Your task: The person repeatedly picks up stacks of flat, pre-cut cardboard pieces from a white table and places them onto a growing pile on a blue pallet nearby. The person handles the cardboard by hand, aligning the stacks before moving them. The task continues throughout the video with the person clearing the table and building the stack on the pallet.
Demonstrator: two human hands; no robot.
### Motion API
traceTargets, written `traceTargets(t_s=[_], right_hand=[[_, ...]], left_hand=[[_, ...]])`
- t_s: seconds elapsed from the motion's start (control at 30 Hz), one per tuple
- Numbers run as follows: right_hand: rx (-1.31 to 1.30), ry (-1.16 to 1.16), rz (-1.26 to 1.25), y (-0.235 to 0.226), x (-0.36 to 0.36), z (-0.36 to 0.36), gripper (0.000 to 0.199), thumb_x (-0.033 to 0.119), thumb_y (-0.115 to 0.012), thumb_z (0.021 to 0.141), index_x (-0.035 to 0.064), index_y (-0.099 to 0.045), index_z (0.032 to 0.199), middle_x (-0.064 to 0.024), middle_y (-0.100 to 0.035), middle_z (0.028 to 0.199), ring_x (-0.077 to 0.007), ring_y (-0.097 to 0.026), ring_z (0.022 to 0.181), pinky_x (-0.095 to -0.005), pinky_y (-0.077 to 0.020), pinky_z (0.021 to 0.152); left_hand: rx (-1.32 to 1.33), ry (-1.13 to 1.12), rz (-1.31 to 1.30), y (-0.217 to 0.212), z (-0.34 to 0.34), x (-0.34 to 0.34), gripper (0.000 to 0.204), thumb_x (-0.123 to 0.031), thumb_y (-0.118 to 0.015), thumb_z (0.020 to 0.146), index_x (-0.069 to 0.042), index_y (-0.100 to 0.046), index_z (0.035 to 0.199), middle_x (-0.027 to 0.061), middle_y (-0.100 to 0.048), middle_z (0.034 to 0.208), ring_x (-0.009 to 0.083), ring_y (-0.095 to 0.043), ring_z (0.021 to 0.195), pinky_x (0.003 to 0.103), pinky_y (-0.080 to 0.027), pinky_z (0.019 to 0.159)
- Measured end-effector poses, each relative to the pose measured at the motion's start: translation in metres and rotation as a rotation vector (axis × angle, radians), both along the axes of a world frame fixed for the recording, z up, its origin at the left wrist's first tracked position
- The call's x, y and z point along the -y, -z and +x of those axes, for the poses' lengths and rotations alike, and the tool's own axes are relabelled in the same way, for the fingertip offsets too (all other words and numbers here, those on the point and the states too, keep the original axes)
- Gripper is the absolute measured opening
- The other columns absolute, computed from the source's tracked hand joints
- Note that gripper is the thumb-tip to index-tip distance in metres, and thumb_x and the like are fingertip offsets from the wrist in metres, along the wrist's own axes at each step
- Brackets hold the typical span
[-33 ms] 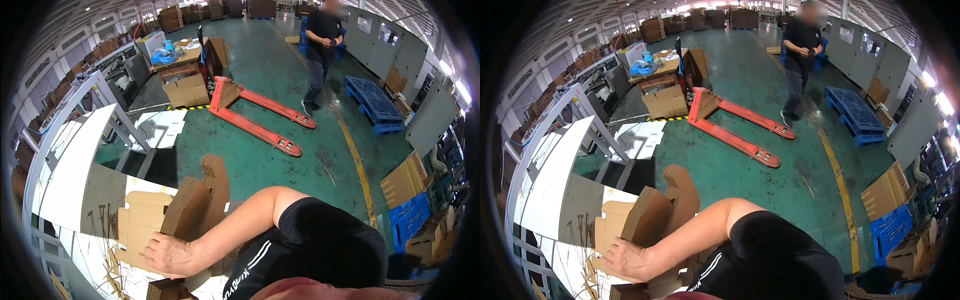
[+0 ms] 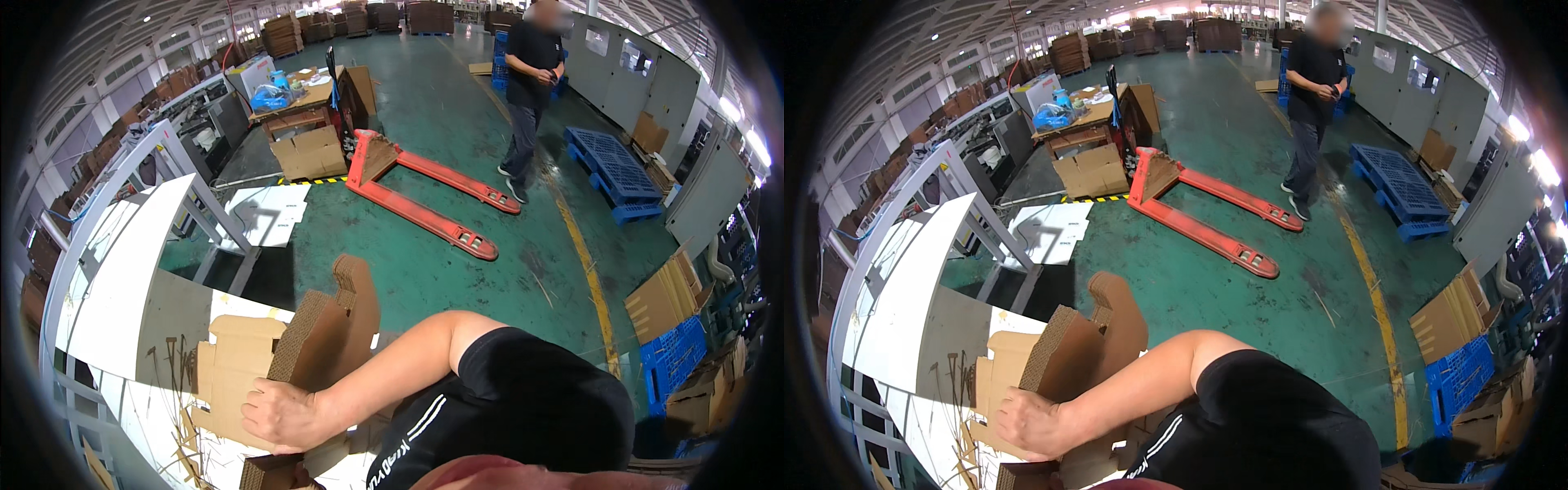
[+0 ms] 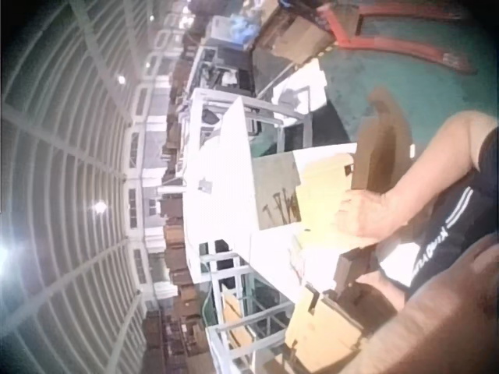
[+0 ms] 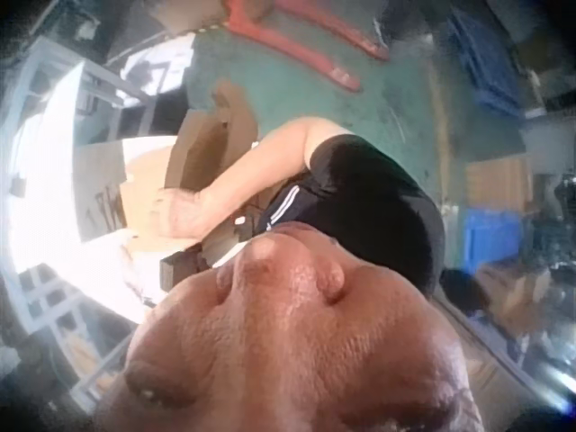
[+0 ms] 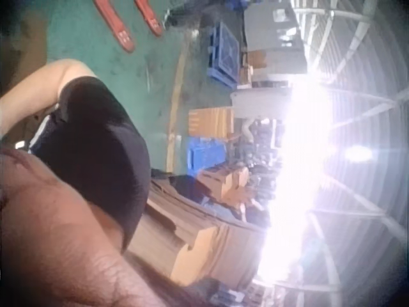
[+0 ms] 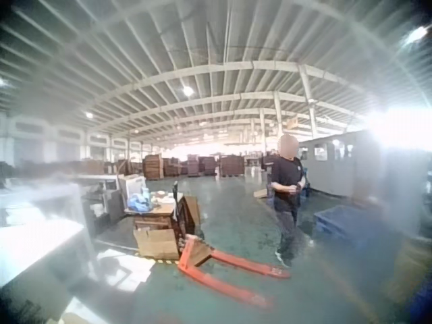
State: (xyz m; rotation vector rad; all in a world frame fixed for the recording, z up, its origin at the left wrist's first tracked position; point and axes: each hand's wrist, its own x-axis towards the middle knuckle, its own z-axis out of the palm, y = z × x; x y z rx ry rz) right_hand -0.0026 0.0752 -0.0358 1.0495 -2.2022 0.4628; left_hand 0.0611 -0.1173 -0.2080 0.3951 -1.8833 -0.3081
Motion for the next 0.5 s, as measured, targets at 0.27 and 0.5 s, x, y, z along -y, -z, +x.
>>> traceTargets(t_s=[0.27, 0.5], right_hand=[[-0.064, -0.614, -0.164, 0.012, -0.005, -0.007, 0.023, 0.028, -0.057, 0.045, 0.0128, -0.045, 0.056, -0.0009, -0.047, 0.06, -0.0214, -0.051, 0.061, -0.0341, -0.0356, 0.059], [-0.102, -0.659, -0.269, 0.02, -0.02, -0.008, 0.024, 0.028, -0.058, 0.042, 0.0136, -0.044, 0.056, 0.0001, -0.046, 0.058, -0.021, -0.05, 0.059, -0.0345, -0.0347, 0.059]], left_hand=[[-0.008, 0.008, -0.043, -0.001, 0.0, 0.005, 0.102, -0.029, -0.092, 0.056, 0.008, -0.034, 0.132, 0.0246, -0.047, 0.124, 0.0367, -0.053, 0.109, 0.045, -0.047, 0.091], [0.019, 0.007, -0.112, 0.001, -0.001, 0.015, 0.103, -0.031, -0.092, 0.056, 0.008, -0.035, 0.132, 0.0237, -0.047, 0.123, 0.0368, -0.053, 0.108, 0.045, -0.047, 0.09]])
